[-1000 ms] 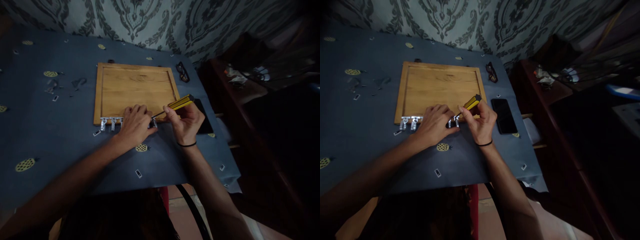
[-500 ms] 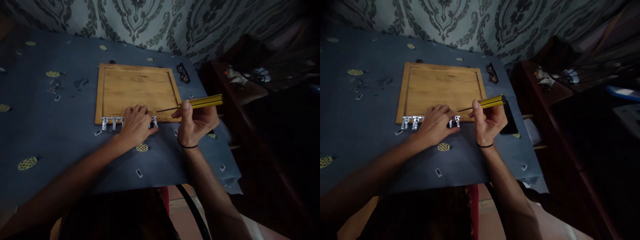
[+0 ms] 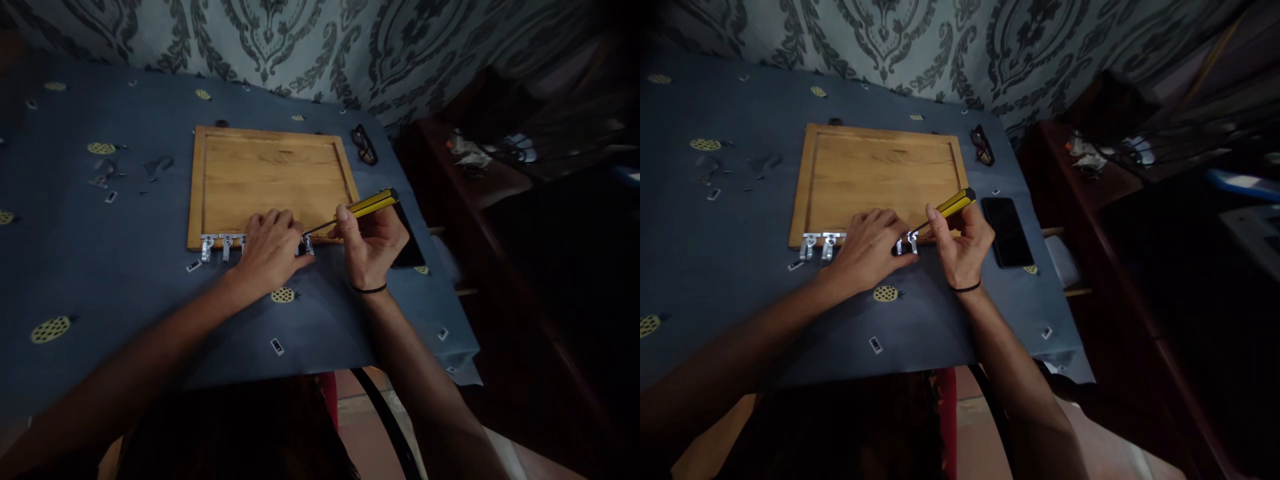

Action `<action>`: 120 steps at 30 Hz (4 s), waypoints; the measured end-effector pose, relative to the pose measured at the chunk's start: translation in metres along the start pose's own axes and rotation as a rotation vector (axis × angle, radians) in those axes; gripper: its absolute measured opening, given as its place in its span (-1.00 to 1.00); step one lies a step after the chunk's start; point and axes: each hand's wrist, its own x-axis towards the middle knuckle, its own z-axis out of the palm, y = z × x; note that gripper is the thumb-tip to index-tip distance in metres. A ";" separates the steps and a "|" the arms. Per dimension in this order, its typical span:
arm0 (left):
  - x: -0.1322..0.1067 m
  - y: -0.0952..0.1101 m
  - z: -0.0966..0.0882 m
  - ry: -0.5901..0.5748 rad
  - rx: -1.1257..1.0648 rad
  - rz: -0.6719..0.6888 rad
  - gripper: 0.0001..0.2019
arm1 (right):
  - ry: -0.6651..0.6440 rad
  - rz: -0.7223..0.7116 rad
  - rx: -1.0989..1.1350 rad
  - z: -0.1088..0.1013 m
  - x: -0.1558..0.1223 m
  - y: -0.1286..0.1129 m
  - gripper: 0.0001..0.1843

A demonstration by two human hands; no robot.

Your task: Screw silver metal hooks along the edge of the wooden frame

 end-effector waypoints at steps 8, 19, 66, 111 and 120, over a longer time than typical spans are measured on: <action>0.000 0.001 -0.001 -0.023 -0.003 -0.007 -0.60 | -0.037 -0.051 0.014 -0.001 0.002 0.005 -0.61; 0.000 -0.002 0.003 0.014 0.002 0.007 -0.62 | 0.006 -0.052 -0.009 -0.007 0.002 0.001 -0.58; 0.000 0.000 -0.001 -0.026 0.009 -0.001 -0.59 | -0.202 -0.087 0.039 -0.009 0.015 0.007 -0.60; 0.000 0.003 -0.009 -0.059 -0.021 -0.018 -0.51 | 0.048 -0.076 -0.088 -0.004 0.002 0.010 -0.47; 0.001 -0.010 -0.020 0.126 -0.109 -0.036 -0.70 | 0.118 -0.020 0.009 -0.011 0.009 0.008 -0.53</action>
